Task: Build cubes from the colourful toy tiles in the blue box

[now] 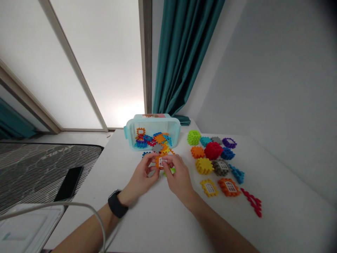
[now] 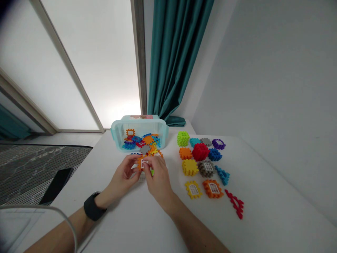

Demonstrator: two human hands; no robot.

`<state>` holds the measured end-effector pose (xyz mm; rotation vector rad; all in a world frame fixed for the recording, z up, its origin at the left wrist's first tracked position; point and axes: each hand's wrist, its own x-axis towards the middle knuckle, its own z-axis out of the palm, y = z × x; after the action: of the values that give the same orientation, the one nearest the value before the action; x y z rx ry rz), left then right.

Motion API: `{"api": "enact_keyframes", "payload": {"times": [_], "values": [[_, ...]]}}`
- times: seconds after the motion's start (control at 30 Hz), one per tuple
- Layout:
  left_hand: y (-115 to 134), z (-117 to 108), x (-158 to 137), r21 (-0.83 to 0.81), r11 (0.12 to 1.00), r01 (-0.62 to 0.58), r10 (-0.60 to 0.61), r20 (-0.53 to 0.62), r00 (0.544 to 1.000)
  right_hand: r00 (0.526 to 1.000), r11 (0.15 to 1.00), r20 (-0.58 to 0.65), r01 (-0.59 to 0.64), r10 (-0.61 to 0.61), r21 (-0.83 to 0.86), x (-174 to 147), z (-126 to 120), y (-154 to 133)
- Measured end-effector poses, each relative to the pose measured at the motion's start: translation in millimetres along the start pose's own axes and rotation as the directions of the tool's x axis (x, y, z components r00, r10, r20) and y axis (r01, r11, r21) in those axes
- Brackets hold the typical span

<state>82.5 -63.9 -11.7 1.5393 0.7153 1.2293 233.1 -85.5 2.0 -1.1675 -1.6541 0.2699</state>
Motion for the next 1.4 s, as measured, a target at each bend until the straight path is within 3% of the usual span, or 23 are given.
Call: {"api": "enact_keyframes", "payload": {"times": [0.13, 0.37, 0.63, 0.77, 0.9, 1.07, 1.2, 1.3, 1.4], "values": [[1, -2, -2, 0.032, 0.999, -0.04, 0.039, 0.043, 0.998, 0.999, 0.999, -0.002, 0.037, -0.037, -0.004, 0, -1, -2], [2, -4, -4, 0.143, 0.989, -0.044, 0.045, -0.005, 0.999, 0.999, 0.999, 0.019, 0.045, -0.045, 0.006, 1, -3, -3], [3, -14, -5, 0.395, 0.91, -0.128, 0.117, 0.053, 0.992, 0.998, 0.999, 0.054, 0.021, -0.023, 0.044, 3, -5, 0], [4, -18, -6, 0.428, 0.891, -0.153, 0.132, 0.079, 0.988, 0.994, 0.998, 0.1, 0.027, -0.033, 0.056, 5, -8, 2], [5, -15, -5, 0.347, 0.93, -0.121, 0.105, 0.064, 0.992, 0.992, 0.998, 0.123, 0.003, -0.01, 0.06, 7, -11, 1], [10, -10, -3, 0.078, 0.997, 0.015, -0.017, 0.022, 1.0, 0.998, 0.999, 0.061, -0.013, 0.011, 0.034, 9, -12, 0], [9, -8, 0, -0.107, 0.992, 0.061, -0.062, 0.002, 0.998, 0.989, 0.981, -0.018, -0.143, 0.146, 0.131, 8, -9, 5], [5, -8, 1, -0.165, 0.983, 0.086, -0.085, 0.015, 0.996, 0.953, 0.886, 0.156, -0.299, 0.259, 0.354, 8, -5, 10], [2, -9, 0, -0.038, 0.997, 0.066, -0.065, 0.029, 0.997, 0.919, 0.819, 0.253, -0.386, 0.302, 0.425, 8, -3, 12]]}}
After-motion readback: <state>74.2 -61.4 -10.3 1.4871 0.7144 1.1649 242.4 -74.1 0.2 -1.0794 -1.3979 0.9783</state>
